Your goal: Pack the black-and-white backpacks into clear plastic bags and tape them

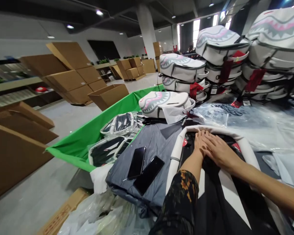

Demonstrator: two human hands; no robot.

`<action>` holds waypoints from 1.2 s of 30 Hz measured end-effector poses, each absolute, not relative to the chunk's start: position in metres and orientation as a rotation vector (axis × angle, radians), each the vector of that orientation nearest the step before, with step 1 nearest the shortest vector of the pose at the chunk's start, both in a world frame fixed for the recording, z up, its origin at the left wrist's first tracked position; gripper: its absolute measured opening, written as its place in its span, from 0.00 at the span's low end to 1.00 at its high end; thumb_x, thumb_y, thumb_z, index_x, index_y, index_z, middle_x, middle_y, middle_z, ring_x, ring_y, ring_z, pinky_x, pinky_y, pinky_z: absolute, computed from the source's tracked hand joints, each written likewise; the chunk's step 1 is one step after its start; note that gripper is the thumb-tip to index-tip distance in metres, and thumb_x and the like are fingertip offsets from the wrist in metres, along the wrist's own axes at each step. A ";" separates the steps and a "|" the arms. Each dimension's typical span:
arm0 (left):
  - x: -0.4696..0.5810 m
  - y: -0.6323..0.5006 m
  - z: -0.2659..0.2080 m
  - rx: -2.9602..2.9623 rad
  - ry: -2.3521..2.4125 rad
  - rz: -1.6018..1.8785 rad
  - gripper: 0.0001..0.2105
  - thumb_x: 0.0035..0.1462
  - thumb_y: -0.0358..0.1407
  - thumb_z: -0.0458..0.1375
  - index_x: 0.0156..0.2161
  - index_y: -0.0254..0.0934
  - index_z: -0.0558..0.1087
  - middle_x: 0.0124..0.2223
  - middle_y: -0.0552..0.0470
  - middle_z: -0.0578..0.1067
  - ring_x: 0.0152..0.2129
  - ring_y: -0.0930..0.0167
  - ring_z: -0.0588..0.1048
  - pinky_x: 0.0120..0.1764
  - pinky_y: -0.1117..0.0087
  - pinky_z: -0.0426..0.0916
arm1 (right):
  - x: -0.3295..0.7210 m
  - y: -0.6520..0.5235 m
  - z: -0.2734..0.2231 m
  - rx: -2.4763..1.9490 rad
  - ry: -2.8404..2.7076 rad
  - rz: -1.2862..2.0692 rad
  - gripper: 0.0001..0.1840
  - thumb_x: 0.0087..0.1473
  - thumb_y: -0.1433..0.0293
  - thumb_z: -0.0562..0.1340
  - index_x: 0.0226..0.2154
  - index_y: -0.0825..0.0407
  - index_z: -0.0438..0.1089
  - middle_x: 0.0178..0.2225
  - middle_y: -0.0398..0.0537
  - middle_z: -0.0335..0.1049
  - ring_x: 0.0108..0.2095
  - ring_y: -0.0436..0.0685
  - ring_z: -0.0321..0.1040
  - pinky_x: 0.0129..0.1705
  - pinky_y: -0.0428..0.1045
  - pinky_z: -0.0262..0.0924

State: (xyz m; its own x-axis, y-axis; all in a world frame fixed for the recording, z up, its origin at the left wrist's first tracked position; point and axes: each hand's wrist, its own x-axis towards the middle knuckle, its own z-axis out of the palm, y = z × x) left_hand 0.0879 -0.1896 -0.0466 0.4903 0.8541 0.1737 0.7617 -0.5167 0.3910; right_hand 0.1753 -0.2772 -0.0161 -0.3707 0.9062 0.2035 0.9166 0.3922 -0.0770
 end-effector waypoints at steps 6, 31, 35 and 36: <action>0.094 -0.183 -0.008 2.362 1.298 0.432 0.35 0.63 0.50 0.59 0.65 0.25 0.61 0.66 0.30 0.63 0.67 0.51 0.58 0.67 0.52 0.51 | 0.199 -0.361 -0.058 -1.659 -2.448 -0.230 0.32 0.67 0.55 0.49 0.61 0.60 0.67 0.64 0.64 0.63 0.66 0.68 0.58 0.63 0.63 0.57; 0.009 -0.333 -0.050 2.928 0.681 -0.014 0.16 0.72 0.41 0.45 0.49 0.34 0.71 0.47 0.43 0.72 0.45 0.61 0.69 0.48 0.58 0.65 | 0.143 -0.415 -0.009 -0.531 -2.995 0.387 0.09 0.62 0.65 0.58 0.31 0.51 0.68 0.26 0.44 0.70 0.22 0.53 0.57 0.26 0.52 0.44; -0.004 -0.344 -0.058 2.688 0.702 0.142 0.10 0.70 0.39 0.50 0.50 0.40 0.69 0.50 0.49 0.72 0.48 0.64 0.68 0.55 0.59 0.64 | 0.150 -0.398 -0.050 -0.436 -2.894 0.461 0.07 0.59 0.70 0.56 0.28 0.50 0.66 0.24 0.44 0.70 0.24 0.53 0.58 0.29 0.51 0.48; -0.006 -0.345 -0.063 2.664 0.730 0.204 0.09 0.70 0.37 0.50 0.50 0.40 0.69 0.51 0.49 0.72 0.49 0.65 0.68 0.56 0.59 0.63 | 0.154 -0.395 -0.060 -0.437 -2.857 0.457 0.08 0.58 0.71 0.56 0.28 0.50 0.65 0.23 0.43 0.69 0.24 0.52 0.58 0.29 0.50 0.49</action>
State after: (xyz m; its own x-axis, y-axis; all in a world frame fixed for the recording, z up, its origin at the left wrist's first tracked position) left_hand -0.0059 -0.3453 -0.0627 0.8554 0.5163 0.0407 0.4628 -0.7974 0.3873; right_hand 0.1536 -0.3948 -0.0600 -0.9327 0.3218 0.1628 0.2551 0.9077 -0.3332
